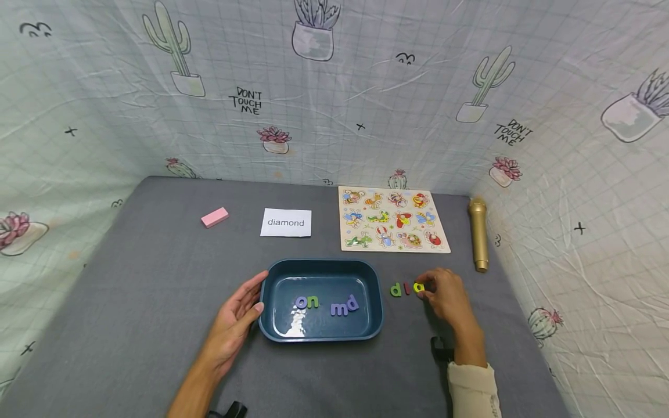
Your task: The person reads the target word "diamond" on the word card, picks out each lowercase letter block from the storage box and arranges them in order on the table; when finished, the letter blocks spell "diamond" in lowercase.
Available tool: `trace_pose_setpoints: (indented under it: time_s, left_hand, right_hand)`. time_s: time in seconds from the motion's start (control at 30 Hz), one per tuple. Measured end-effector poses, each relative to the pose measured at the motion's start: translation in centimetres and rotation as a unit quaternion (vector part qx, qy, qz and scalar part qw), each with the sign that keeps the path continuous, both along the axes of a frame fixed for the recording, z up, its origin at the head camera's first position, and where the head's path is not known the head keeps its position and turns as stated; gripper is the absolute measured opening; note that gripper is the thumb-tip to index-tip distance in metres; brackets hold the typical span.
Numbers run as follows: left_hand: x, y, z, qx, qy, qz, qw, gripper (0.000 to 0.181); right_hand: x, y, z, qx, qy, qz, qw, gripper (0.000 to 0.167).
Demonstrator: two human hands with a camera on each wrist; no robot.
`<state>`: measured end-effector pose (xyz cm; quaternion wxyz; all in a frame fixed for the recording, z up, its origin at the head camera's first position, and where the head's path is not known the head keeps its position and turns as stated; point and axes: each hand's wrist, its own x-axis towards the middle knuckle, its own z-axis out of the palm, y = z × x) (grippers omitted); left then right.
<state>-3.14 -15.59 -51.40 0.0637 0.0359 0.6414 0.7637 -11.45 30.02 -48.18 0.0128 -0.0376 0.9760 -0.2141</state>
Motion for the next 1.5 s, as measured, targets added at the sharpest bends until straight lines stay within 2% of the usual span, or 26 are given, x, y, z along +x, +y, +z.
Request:
trace_pose_setpoints:
  time_s: [0.57,0.7,1.07,1.27,1.5]
  left_hand:
    - [0.0,0.0,0.1,0.001,-0.002,-0.005,1.0,0.06]
    - [0.0,-0.1,0.1,0.002,-0.001,-0.008,1.0,0.061]
    - [0.0,-0.1,-0.2,0.008,0.006,-0.013,0.9999,0.06]
    - [0.1,0.0,-0.2,0.002,0.007,-0.01,0.9999,0.06]
    - [0.0,0.0,0.0,0.002,0.005,-0.004,1.0,0.06]
  right_hand:
    - [-0.2,-0.1,0.3,-0.002,-0.005,0.001,1.0,0.023]
    - [0.0,-0.2,0.7,0.002,0.004,-0.006,1.0,0.025]
    - [1.5,-2.4,4.2,-0.026,0.093,0.007,0.9953,0.03]
    - [2.5,-4.4,5.6,-0.036,0.164,0.044,0.9848,0.034]
    - [3.3,-7.3,6.9,-0.044,0.201,0.088,0.9747,0.037]
